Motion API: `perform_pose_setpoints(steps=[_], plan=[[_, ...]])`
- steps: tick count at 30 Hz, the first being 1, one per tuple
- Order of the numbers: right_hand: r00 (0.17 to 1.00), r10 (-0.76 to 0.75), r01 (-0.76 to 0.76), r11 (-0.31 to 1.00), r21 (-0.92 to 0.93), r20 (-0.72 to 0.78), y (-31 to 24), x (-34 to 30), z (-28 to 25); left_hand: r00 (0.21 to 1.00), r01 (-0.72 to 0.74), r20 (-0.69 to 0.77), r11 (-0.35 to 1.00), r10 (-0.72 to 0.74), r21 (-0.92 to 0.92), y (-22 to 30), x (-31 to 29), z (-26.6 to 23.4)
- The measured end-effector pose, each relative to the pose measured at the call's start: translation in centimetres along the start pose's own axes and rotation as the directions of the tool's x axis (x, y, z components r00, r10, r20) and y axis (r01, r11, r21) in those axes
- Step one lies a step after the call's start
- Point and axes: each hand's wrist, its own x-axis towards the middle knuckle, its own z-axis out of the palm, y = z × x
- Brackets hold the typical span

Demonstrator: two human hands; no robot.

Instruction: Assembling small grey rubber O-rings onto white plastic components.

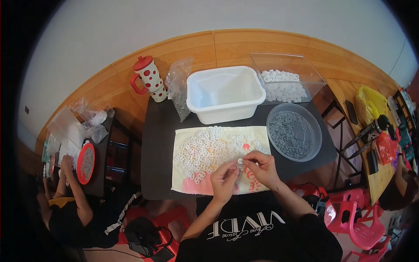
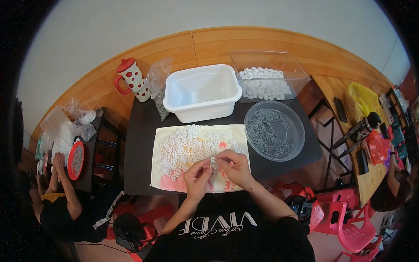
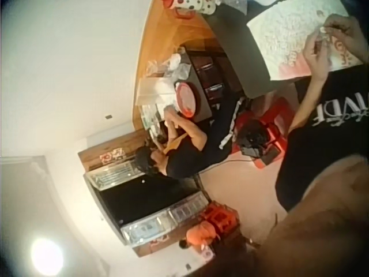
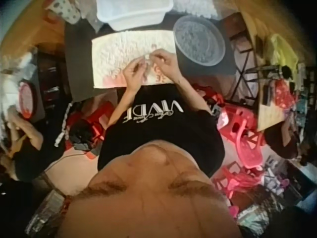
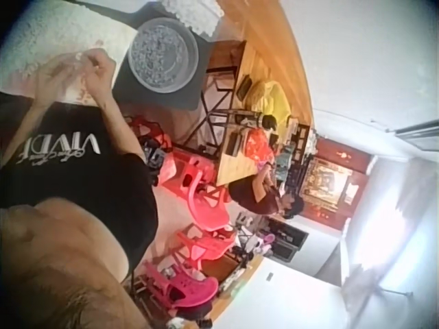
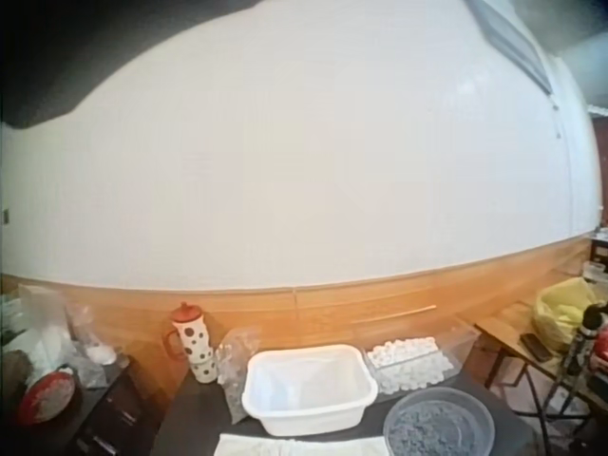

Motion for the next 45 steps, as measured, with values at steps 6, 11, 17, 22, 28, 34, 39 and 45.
perform_pose_setpoints(steps=[6, 11, 17, 22, 28, 34, 39, 45], plan=[[0.998, -0.001, 0.004, 0.999, -0.048, 0.066, -0.4, 0.0, 0.0, 0.998, -0.059, -0.021, 0.998, 0.059, 0.004, -0.3, -0.1, -0.1], [0.991, 0.022, -0.018, 0.999, -0.034, 0.132, -0.2, 0.1, -0.4, 0.997, 0.069, -0.024, 0.997, -0.07, -0.027, 0.5, 0.0, 0.0], [0.987, 0.025, -0.015, 0.997, -0.07, 0.156, -0.4, 0.1, -0.7, 0.999, 0.049, -0.021, 0.998, -0.048, 0.042, 0.7, 0.0, 0.2], [0.97, -0.148, 0.176, 0.975, -0.136, 0.19, 0.9, -0.2, -1.1, 0.991, -0.131, 0.063, 0.945, 0.117, 0.3, 1.2, 0.2, 0.4], [0.882, -0.362, 0.458, 0.809, -0.37, 0.301, 2.0, 0.6, -1.7, 0.958, -0.284, 0.223, 0.714, 0.181, 0.64, 2.4, 1.6, 0.6], [0.862, -0.361, 0.496, 0.75, -0.438, 0.356, 1.5, 0.7, -1.6, 0.951, -0.306, 0.26, 0.629, 0.166, 0.714, 2.0, 1.9, 0.6], [0.85, -0.363, 0.518, 0.71, -0.476, 0.382, 1.6, 0.5, -1.7, 0.931, -0.356, 0.322, 0.636, 0.174, 0.685, 2.2, 2.3, 0.1], [0.818, -0.391, 0.568, 0.667, -0.482, 0.422, 1.2, 0.2, -1.3, 0.913, -0.396, 0.357, 0.64, 0.198, 0.659, 1.9, 1.8, -0.8]])
